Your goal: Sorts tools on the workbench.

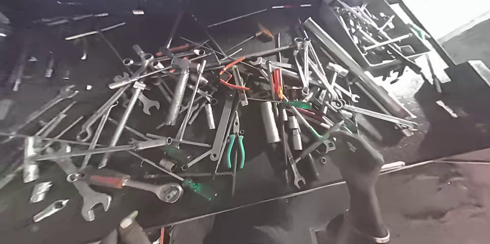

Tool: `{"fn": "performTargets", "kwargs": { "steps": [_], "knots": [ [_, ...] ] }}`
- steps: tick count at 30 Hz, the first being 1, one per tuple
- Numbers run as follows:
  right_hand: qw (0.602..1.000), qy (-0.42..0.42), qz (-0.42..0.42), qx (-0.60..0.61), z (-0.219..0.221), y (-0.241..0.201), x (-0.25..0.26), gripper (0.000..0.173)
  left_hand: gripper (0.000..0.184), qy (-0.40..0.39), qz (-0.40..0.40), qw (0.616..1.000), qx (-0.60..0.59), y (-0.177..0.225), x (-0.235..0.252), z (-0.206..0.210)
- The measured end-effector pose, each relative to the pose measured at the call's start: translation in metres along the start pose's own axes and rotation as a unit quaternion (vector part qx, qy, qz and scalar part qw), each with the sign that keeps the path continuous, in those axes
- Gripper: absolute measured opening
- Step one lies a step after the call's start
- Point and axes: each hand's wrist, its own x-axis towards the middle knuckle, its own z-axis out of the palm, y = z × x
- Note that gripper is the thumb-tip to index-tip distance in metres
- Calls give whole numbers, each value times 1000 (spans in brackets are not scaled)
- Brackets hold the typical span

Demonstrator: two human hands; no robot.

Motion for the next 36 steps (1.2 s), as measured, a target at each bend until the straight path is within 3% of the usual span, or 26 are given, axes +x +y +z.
{"fn": "performTargets", "kwargs": {
  "steps": [3, 7, 10, 13, 17, 20, 23, 36],
  "knots": [
    [997, 37, 70, 23, 3, 13, -25, 15, 21, 87, -75, 987, -114, 6, 6, 32],
    [998, 0, 55, -26, -13, 31, -63, 14, 16, 171, -61, 981, -71, 28, 10, 56],
    [999, 44, 18, -19, -10, 36, -68, 12, 24, 92, -129, 987, -27, 73, 17, 44],
    [993, 115, 9, -37, -5, 39, -71, 14, 32, 15, -117, 993, 23, 83, 17, 38],
    [982, 141, 60, -111, 0, 31, -64, 20, 31, 16, -117, 993, 18, 71, 17, 41],
    [984, 129, 57, -107, 0, 35, -71, 25, 18, 98, -96, 990, -10, 47, 16, 49],
    [987, 119, 38, -102, -5, 39, -79, 30, 18, 136, -86, 987, -27, 26, 10, 52],
    [984, 124, 42, -119, 2, 36, -72, 22, 13, 139, -45, 987, -59, 20, 13, 53]
  ]
}}
